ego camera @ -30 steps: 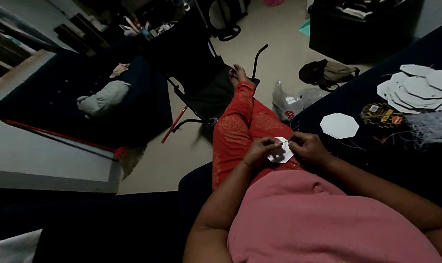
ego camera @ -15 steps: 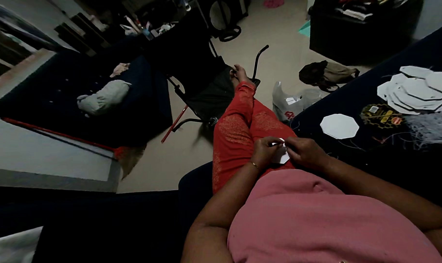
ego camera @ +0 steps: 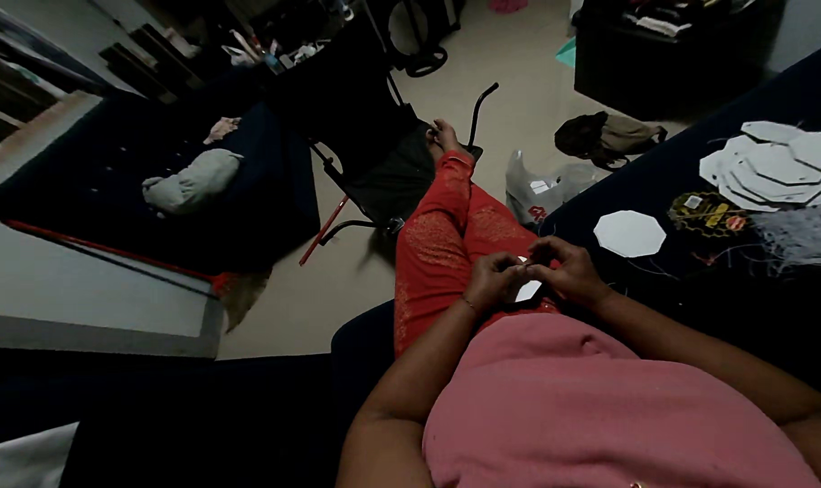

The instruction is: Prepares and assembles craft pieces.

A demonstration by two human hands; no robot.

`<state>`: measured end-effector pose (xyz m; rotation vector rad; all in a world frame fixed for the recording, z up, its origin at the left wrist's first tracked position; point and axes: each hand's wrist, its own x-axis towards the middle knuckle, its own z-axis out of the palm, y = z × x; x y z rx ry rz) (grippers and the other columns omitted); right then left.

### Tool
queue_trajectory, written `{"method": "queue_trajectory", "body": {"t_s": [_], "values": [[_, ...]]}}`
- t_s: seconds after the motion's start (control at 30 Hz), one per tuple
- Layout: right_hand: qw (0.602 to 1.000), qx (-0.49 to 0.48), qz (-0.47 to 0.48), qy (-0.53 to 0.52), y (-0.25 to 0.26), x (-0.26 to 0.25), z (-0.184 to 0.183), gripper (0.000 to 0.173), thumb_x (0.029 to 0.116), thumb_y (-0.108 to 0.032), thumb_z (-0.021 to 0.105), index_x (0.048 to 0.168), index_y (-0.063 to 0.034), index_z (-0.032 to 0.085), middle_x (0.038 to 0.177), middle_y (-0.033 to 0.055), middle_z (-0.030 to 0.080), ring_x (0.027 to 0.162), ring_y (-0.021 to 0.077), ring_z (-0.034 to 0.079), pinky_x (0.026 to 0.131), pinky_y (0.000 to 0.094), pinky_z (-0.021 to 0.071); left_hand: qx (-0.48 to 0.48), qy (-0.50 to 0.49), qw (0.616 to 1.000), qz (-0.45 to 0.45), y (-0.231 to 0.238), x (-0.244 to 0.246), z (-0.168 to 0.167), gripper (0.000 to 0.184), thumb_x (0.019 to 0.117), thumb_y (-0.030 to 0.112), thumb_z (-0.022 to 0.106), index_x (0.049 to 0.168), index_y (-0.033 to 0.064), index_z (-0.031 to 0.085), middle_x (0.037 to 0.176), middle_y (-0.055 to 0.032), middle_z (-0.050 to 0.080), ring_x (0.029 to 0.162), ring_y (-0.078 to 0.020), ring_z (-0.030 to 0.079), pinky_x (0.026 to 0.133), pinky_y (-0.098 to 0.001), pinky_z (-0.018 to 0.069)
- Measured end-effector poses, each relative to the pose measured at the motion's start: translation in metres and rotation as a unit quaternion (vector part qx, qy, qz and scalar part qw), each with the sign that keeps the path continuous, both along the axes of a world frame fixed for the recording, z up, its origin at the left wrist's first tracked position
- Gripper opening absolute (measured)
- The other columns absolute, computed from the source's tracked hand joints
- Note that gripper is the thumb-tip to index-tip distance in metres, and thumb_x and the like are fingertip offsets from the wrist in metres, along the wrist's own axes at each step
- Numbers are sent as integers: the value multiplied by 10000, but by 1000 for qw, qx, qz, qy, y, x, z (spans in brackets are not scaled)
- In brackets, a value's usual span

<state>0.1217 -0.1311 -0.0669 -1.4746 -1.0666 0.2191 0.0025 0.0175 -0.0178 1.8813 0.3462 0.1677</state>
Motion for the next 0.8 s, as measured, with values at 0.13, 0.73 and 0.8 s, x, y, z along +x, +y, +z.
{"method": "queue_trajectory", "body": {"t_s": [0.13,0.73,0.8], "values": [[1000,-21,4,-1,0,-3,2,210,898,-127,695,1051,5,639,877,49,684,752,86,632,713,271,543,3,18,1000,13,-3,1,2,151,987,67,620,1014,-71,674,876,-71,674,789,-58,624,784,-249,538],[970,-49,-82,-222,4,-16,2,149,880,-37,628,929,12,759,922,177,724,874,326,706,806,450,587,227,76,970,30,-19,4,11,238,1006,109,573,1087,-86,683,1190,-213,658,999,-242,671,937,-356,535],[975,-80,-70,-195,4,-14,7,152,889,-32,610,923,28,746,916,188,716,862,331,704,797,469,585,281,20,959,36,-24,1,6,223,979,94,606,1037,-98,703,1160,-230,669,976,-273,686,922,-380,553]]}}
